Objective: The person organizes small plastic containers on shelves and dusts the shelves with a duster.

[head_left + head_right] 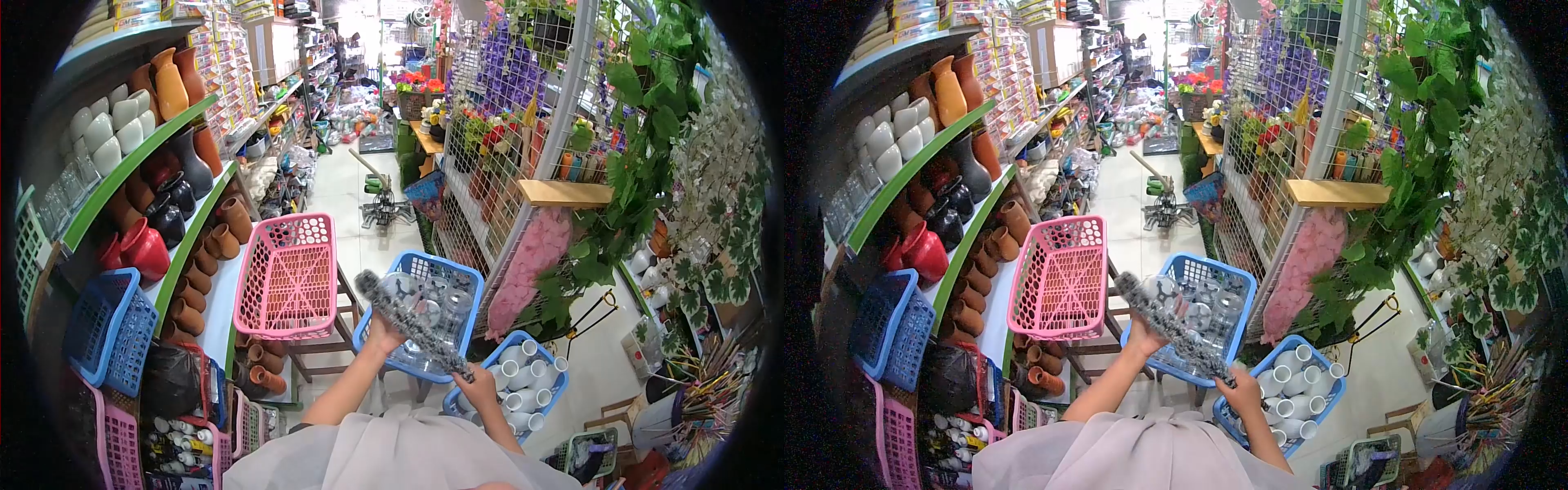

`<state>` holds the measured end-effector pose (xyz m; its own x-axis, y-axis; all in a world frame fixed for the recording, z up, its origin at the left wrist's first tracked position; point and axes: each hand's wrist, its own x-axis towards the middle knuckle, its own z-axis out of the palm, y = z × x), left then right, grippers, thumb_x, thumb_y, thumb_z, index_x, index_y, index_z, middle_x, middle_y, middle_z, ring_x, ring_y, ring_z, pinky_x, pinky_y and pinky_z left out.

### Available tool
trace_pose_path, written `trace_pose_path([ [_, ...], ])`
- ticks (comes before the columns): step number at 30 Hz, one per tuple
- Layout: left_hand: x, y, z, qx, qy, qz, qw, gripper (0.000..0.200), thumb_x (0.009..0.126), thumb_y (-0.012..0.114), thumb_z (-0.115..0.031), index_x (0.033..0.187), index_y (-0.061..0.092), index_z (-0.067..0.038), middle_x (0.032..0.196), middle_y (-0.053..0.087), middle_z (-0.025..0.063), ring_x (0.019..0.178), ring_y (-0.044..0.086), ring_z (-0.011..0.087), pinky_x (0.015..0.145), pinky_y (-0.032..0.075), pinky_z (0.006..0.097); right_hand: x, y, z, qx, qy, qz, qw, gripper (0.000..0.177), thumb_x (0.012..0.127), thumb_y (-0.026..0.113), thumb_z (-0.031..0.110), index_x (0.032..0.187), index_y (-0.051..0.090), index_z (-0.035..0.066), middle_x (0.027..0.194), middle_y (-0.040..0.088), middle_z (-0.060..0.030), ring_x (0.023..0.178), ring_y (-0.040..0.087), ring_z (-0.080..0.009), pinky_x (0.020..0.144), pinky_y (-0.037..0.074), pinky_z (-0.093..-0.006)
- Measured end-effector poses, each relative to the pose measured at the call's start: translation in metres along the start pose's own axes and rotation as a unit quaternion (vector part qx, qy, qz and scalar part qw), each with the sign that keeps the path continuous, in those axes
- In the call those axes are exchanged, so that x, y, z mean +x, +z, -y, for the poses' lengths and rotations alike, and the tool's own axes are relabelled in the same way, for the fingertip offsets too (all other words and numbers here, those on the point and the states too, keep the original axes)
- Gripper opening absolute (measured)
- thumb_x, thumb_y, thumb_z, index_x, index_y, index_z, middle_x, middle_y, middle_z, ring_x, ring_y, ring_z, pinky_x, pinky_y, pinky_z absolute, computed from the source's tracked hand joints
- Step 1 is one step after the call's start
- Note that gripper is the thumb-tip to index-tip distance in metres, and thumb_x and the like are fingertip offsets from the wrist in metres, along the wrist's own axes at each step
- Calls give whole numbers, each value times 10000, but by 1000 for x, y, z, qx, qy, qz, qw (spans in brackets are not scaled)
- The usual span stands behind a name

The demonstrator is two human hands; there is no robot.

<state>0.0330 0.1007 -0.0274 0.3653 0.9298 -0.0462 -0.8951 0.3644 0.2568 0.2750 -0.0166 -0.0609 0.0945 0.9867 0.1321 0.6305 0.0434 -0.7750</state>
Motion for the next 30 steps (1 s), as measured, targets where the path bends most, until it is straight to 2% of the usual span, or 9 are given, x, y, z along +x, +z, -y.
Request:
trace_pose_path([
  [5,1,7,0,-153,-39,-39,987,735,753,529,-698,1273,525,-178,1268,538,96,1266,441,332,1022,263,659,2,9,-9,-44,-34,16,998,421,765,713,397,998,684,47,836,676,-190,765,654,-354,657,502,-420],
  [9,1,6,0,-158,-33,-47,986,781,745,506,-729,1268,530,-150,1267,540,107,1260,449,320,1025,265,647,0,8,6,-32,-25,-12,999,418,774,707,393,1005,683,46,871,674,-191,792,650,-356,685,503,-414],
  [11,-1,4,0,-17,-9,-18,1000,923,721,511,-770,1328,469,-75,1321,528,94,1253,462,287,1047,264,584,3,10,13,-5,-10,-16,1000,409,779,706,381,1003,682,40,871,674,-192,792,649,-358,686,503,-414],
  [14,-1,3,2,-14,-8,-106,994,932,718,479,-794,1311,496,-76,1322,526,98,1252,453,301,1046,277,560,6,9,17,9,-6,-6,1000,380,789,701,353,995,680,34,871,673,-192,791,648,-358,681,500,-414],
  [19,-6,3,-1,-75,-6,-60,995,871,760,458,-765,1319,455,-97,1312,514,110,1235,467,288,1010,324,545,8,3,15,-46,-80,11,996,353,794,700,334,979,676,34,863,669,-191,784,647,-355,663,494,-416],
  [22,-5,0,-1,-62,-16,-90,994,785,788,480,-716,1295,475,-117,1338,487,113,1267,449,280,1021,312,554,11,1,22,28,21,7,999,398,782,706,369,976,673,22,849,669,-191,776,649,-355,669,500,-423],
  [24,0,-10,0,-44,32,-32,998,801,755,510,-729,1289,485,-132,1353,471,125,1249,450,270,1034,288,558,7,7,3,-38,-121,22,992,426,785,702,386,980,670,8,811,664,-204,752,646,-366,662,498,-429],
  [28,-8,2,-9,-121,8,-72,990,786,745,522,-720,1277,523,-141,1238,562,86,1215,493,276,1036,299,592,16,11,-4,-65,-69,21,995,435,795,692,384,967,665,-14,786,656,-224,737,640,-383,656,494,-437],
  [30,-15,-17,-14,-77,-1,-77,994,791,751,524,-723,1265,535,-121,1261,551,91,1185,509,254,1014,341,503,28,14,1,-30,-16,-16,999,451,797,691,395,959,663,-25,786,651,-239,737,634,-396,652,492,-450],
])
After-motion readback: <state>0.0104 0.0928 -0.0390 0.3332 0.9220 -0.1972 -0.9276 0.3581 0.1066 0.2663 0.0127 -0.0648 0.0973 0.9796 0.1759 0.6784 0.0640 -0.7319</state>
